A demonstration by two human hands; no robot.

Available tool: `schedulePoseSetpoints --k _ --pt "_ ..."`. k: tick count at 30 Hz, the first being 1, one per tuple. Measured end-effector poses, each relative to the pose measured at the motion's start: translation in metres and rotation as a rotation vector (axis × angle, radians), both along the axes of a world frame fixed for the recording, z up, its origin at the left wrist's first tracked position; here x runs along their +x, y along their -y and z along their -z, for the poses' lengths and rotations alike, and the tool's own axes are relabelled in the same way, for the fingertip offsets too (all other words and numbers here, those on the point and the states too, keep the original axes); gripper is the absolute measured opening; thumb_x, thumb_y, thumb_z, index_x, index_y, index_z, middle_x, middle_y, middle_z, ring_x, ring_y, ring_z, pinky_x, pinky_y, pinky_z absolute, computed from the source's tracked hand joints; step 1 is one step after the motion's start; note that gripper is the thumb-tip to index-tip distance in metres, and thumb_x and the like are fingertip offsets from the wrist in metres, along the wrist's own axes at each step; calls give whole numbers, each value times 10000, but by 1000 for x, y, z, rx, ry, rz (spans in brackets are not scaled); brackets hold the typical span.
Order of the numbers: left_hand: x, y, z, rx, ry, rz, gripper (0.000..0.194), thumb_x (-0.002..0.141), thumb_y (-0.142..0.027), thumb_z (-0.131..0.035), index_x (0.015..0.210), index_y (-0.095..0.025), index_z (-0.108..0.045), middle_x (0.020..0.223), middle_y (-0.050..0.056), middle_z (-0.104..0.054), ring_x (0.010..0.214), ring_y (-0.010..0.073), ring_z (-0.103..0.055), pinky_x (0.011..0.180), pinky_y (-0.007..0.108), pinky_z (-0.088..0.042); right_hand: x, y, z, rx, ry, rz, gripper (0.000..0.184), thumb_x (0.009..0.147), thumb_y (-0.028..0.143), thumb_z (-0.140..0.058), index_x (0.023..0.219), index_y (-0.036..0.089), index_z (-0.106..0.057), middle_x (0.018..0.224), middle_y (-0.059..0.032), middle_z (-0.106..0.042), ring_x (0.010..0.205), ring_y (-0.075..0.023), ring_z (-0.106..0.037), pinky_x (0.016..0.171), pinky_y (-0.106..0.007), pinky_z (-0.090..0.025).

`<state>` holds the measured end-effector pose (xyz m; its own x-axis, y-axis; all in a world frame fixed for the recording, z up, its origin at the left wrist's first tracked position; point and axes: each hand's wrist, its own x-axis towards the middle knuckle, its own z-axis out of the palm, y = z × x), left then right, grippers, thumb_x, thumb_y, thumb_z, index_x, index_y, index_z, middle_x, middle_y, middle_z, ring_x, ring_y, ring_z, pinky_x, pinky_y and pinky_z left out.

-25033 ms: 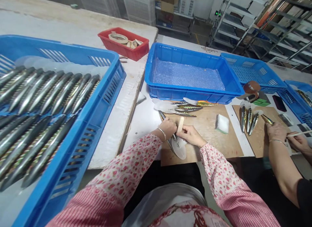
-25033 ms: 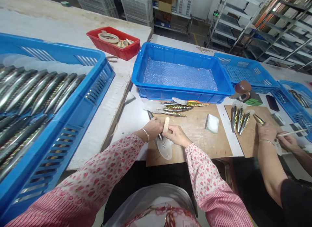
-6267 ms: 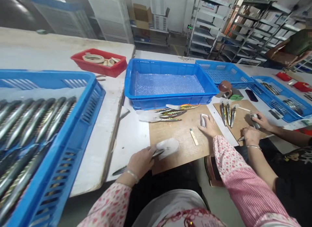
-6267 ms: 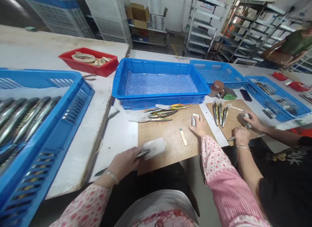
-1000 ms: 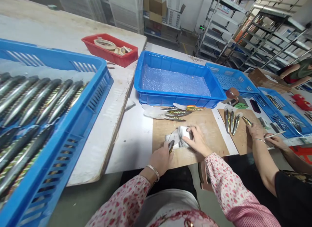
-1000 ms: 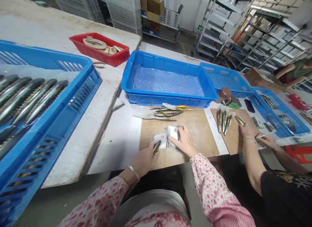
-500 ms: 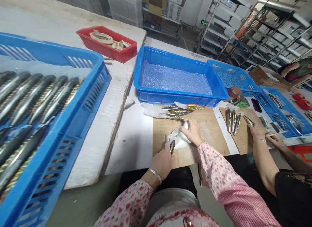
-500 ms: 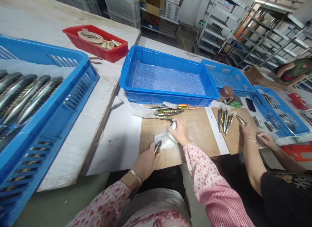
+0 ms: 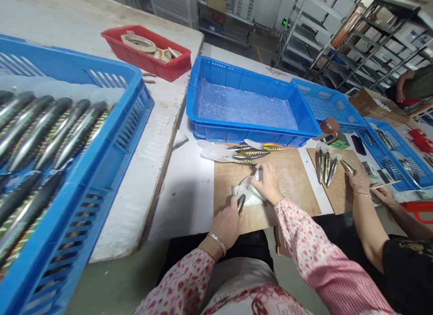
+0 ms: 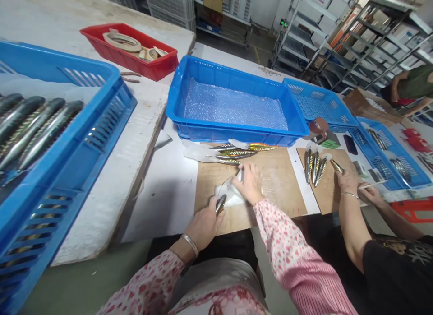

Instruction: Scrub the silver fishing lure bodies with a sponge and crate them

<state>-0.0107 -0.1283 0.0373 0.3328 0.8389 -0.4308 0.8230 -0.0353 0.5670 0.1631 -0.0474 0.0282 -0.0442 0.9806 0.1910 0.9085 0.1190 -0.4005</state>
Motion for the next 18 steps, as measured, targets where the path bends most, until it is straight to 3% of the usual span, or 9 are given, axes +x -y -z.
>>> schedulePoseSetpoints --k 3,8,12,18 --pt "0 0 0 13 9 5 381 923 -328 -312 1262 -155 -333 959 128 -684 869 280 -670 718 338 -439 -1 4 -1 -36 -44 -67 282 732 306 -559 997 221 -515 994 -54 -541 964 -253 -496 848 -382 -407" --pt "0 1 0 16 2 -17 368 923 -342 -313 1246 -167 -345 947 122 -689 847 281 -674 708 336 -439 -2 6 -3 27 23 20 247 739 312 -550 960 209 -511 989 -72 -529 967 -270 -478 846 -404 -390" --pt "0 1 1 31 20 -4 367 915 -325 -330 1245 -167 -340 958 121 -691 860 296 -671 712 349 -442 -3 12 -2 -29 -23 -101 234 740 309 -551 950 223 -494 959 -43 -531 927 -241 -492 811 -363 -401" --pt "0 1 2 27 -15 -20 379 921 -351 -320 1258 -175 -335 937 124 -693 838 296 -674 700 349 -443 1 4 -4 42 40 19 217 735 293 -546 932 209 -508 961 -60 -527 933 -258 -477 813 -382 -383"
